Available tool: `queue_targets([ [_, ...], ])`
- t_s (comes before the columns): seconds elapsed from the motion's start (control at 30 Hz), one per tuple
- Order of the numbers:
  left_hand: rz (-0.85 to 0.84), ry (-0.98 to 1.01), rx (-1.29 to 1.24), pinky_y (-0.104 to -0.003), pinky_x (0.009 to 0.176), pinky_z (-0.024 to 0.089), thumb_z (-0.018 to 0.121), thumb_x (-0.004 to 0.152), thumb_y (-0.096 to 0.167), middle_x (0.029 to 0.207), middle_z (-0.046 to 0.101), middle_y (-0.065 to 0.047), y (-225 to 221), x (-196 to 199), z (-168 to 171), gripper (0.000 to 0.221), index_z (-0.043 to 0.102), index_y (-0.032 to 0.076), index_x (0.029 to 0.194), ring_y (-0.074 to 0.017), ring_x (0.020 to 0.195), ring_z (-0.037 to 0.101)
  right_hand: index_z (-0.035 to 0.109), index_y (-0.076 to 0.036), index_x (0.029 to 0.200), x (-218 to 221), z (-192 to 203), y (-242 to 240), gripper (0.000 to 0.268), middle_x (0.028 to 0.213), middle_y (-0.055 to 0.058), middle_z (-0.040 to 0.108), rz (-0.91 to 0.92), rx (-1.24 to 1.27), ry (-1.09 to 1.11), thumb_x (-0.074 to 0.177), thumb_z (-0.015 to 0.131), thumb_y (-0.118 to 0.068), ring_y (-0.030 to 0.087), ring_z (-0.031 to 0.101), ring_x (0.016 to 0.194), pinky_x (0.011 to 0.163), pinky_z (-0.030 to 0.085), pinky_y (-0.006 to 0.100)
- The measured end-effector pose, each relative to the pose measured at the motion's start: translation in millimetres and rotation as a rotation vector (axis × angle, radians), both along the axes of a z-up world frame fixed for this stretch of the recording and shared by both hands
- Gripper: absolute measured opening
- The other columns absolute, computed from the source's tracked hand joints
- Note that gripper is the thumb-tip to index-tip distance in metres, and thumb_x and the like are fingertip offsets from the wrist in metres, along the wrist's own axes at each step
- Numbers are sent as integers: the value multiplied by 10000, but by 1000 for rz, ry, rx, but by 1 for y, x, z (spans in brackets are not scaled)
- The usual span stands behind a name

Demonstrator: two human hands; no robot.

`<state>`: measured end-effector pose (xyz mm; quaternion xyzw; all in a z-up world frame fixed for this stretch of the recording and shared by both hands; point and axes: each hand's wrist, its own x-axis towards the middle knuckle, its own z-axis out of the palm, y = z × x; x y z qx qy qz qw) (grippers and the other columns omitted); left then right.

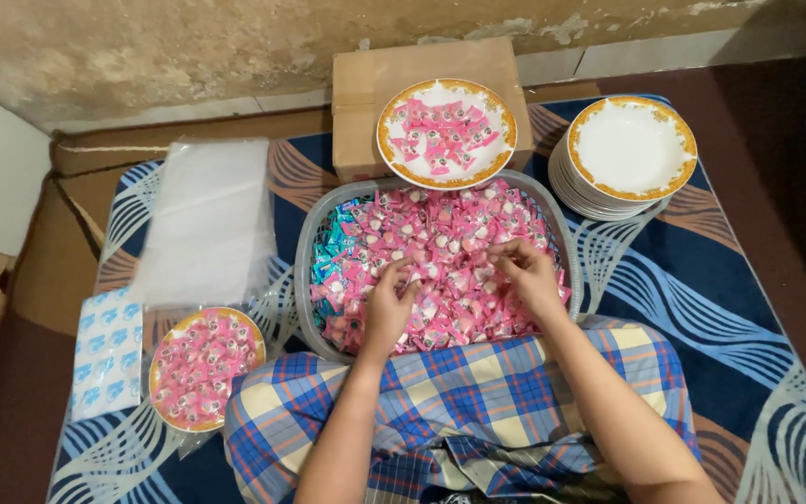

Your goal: Organizing small pink packaged candies by transferring them from a large bin onto decorative plates.

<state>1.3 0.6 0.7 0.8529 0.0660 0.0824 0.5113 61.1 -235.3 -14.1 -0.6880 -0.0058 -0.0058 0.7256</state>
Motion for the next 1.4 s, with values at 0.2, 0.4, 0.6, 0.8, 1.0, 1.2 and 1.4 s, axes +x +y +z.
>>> queue_targets([
  [0.2, 30, 11, 61, -427, 851, 591, 693, 946, 323, 998, 790, -65, 2, 0, -8, 196, 715, 218, 1109, -297, 1016, 737, 711, 18, 945, -4, -5, 0, 60, 1177, 218, 685, 127, 112, -120, 902, 673, 35, 238, 688, 970, 629, 645, 368],
  [0.4, 40, -268, -72, -308, 808, 540, 760, 928, 209, 910, 673, -26, 14, 16, -41, 138, 776, 135, 1043, -187, 868, 681, 748, 2, 926, 0, -9, -1, 129, 890, 106, 705, 54, 22, -154, 886, 642, 64, 160, 662, 844, 792, 587, 307],
  [0.6, 71, -146, -423, -302, 770, 545, 670, 963, 115, 769, 746, -72, 3, -4, 18, 196, 751, 99, 1141, -113, 759, 628, 780, 44, 929, -6, 8, 3, 186, 860, 172, 735, 50, 85, -65, 849, 613, 59, 191, 700, 797, 703, 616, 330],
  [0.8, 25, -62, -378, -334, 828, 592, 625, 1008, 182, 1058, 756, -62, 5, 3, 2, 189, 729, 157, 1164, -173, 951, 726, 754, 2, 924, 17, 37, 7, 159, 808, 133, 709, -143, 50, -57, 786, 824, -32, 171, 699, 747, 715, 610, 333],
  [1.0, 89, -42, -210, -293, 826, 550, 654, 970, 189, 1009, 765, 2, 2, 0, 6, 179, 736, 237, 1121, -147, 953, 721, 716, -11, 904, 61, 83, 15, 77, 842, 119, 697, -267, 235, -77, 870, 753, -70, 168, 705, 812, 785, 624, 294],
  [1.2, 51, -230, -114, -361, 756, 569, 642, 926, 46, 926, 735, -104, -1, 11, 4, 412, 584, 156, 1318, -247, 860, 711, 768, -143, 1161, 100, 60, 13, 348, 1108, 98, 688, -174, -281, -77, 823, 772, -228, 181, 668, 934, 766, 580, 295],
  [1.4, 68, -357, -26, -347, 686, 548, 665, 906, 44, 874, 719, -66, 5, 64, 7, 393, 566, 141, 1273, -224, 771, 676, 763, -182, 1148, 76, 36, 6, 311, 1158, 92, 645, -86, -378, -46, 840, 742, -218, 275, 681, 1044, 915, 560, 395],
])
